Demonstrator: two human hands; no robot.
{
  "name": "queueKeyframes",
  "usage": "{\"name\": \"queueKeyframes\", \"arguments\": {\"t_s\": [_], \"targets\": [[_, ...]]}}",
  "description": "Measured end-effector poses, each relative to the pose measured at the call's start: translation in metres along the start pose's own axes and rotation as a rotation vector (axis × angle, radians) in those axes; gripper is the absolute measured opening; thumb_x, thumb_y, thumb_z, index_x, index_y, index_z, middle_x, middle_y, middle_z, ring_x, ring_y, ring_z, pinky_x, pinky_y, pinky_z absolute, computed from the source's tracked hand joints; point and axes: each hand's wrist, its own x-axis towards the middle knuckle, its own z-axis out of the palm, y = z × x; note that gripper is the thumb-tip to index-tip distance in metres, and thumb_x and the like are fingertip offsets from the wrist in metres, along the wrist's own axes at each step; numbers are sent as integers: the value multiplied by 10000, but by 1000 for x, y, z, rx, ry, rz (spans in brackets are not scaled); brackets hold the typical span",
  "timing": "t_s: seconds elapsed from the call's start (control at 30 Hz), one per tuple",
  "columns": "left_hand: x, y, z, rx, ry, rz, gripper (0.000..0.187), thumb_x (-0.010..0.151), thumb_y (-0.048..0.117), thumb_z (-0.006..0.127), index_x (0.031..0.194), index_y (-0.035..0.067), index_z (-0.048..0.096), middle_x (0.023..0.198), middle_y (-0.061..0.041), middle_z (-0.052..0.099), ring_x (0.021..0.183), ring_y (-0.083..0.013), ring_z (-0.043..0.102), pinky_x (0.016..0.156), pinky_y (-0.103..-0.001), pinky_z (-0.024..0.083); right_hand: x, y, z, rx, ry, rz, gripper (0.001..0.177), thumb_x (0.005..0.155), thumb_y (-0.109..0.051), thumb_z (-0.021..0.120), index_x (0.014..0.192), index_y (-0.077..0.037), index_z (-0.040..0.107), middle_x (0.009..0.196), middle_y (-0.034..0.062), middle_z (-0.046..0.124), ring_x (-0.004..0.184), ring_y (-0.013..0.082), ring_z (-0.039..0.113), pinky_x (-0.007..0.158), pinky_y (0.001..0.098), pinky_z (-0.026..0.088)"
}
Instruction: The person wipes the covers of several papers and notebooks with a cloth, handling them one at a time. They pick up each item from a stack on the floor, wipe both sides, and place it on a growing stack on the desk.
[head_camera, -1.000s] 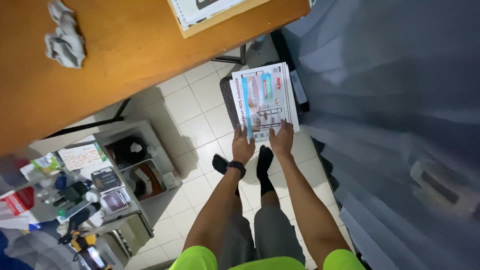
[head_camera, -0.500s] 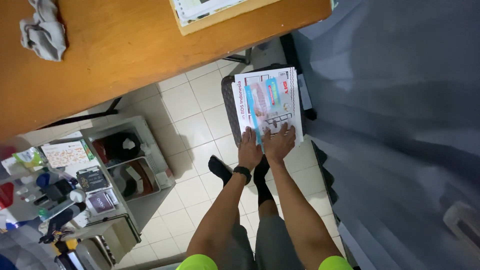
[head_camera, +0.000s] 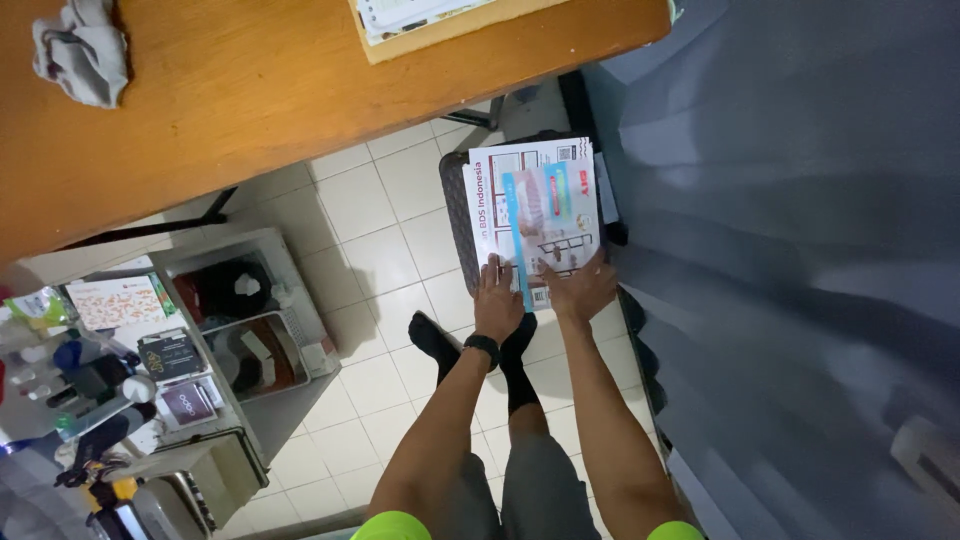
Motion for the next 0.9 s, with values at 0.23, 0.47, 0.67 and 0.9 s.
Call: {"name": "queueKeyframes", "arguments": {"t_s": [0.23,0.47,0.67,0.9], "targets": [[3,-9,9,-24,41,33,635,939,255,611,1539,125,448,1678,-180,205,1494,-480,282,1126,-686,335,22,78,74,176,144,8,77,895,-181,712,907,-149,643,801,39,614,809,328,654,747,491,504],[-47,12,-77,-558,59,-119,599,995,327,597,1518,68,463,1498,-201,479,1382,-424,452,1102,-546,456,-48,53,-3,650,62,-174,211,897,-116,787,1034,-2,673,861,211,672,900,351,674,819,485,521],[-118,-6,-179,-1192,102,-102,265,953,159,723,1175,19,684,884,-155,730,704,-237,737,648,-360,613,-142,-16,-82,1044,-135,-94,155,870,-82,806,961,-67,682,761,28,669,717,124,606,670,278,521],[-208,-79,-282,-1305,281,-2,95,969,110,694,1011,28,713,770,-80,654,635,-156,687,586,-322,619,-261,-130,-136,1106,-307,-179,242,818,-108,876,957,-63,683,779,-1,626,717,97,597,610,236,524]]}}
